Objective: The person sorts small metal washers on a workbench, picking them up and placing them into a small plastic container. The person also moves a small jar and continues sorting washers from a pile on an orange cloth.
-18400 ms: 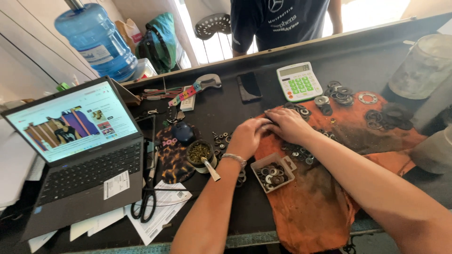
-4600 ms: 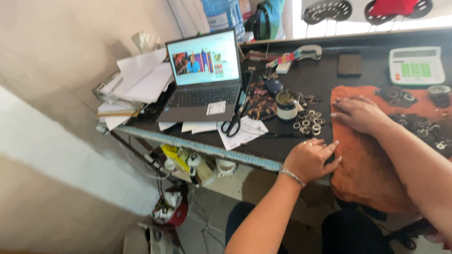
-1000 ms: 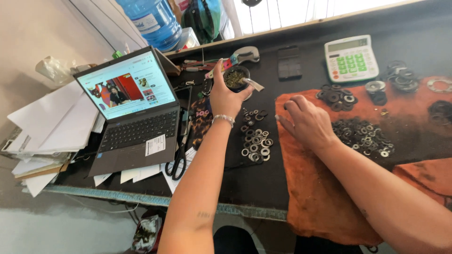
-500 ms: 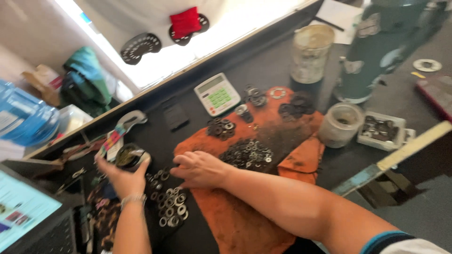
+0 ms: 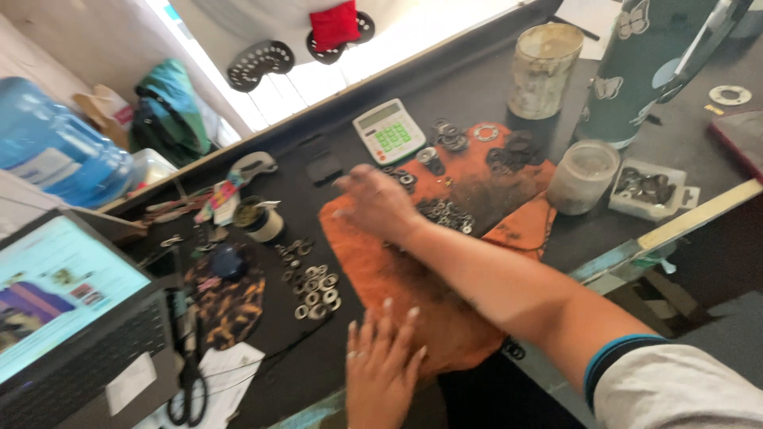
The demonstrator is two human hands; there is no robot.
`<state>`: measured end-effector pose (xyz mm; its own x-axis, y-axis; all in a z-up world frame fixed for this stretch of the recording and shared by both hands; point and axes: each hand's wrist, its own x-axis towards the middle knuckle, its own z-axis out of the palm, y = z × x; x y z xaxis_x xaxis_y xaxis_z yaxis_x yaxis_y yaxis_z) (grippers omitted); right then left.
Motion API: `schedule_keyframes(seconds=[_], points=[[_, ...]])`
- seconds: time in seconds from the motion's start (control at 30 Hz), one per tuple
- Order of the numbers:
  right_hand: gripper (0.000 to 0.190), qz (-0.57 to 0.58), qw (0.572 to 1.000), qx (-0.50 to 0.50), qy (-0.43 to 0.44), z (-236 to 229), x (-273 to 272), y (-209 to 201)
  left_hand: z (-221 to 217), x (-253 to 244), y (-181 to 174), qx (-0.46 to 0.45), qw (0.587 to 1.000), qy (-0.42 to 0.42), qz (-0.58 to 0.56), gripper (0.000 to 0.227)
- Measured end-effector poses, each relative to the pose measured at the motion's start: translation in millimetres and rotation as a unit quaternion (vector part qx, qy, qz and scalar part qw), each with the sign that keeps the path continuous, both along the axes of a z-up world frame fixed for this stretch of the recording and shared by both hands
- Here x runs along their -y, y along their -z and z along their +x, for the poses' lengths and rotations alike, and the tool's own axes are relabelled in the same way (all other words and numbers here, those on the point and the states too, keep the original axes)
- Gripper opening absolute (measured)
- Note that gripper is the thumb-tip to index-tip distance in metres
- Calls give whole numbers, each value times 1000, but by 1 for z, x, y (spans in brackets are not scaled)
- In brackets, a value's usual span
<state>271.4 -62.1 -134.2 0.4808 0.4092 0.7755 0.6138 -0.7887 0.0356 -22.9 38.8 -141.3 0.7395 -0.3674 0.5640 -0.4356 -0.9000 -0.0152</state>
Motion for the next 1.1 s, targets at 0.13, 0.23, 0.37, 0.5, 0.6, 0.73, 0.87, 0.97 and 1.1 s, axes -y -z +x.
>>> schedule_keyframes(seconds=[0.13,0.23,0.37,0.5,0.6,0.73,0.87,0.97,1.1], points=[[64,109,972,-210,13,-53,65,-82,-6,-1,-10,-26,999,31,-26,50],[56,235,964,-115,-39,-109,145,-103,-14,-1,-16,-92,993,36,-57,44],[98,124,935,-137,302,-153,248,-93,-8,0,-18,-83,994,34,-66,42],[132,198,876,-274,343,-154,294,-60,-12,0,-19,-127,989,37,-62,44],[123,253,853,-316,328,-151,298,-57,-13,2,-19,-107,991,31,-69,43],[108,260,883,-237,310,-161,293,-28,-12,0,-23,-221,974,13,-51,48],[83,148,978,-24,148,-200,242,-28,-10,-1,-18,-229,972,12,-46,50],[85,146,988,6,47,-239,197,-42,-9,0,-19,-229,973,11,-35,50],[78,189,980,-45,-43,-268,160,-55,-8,1,-9,-174,984,9,-28,48]])
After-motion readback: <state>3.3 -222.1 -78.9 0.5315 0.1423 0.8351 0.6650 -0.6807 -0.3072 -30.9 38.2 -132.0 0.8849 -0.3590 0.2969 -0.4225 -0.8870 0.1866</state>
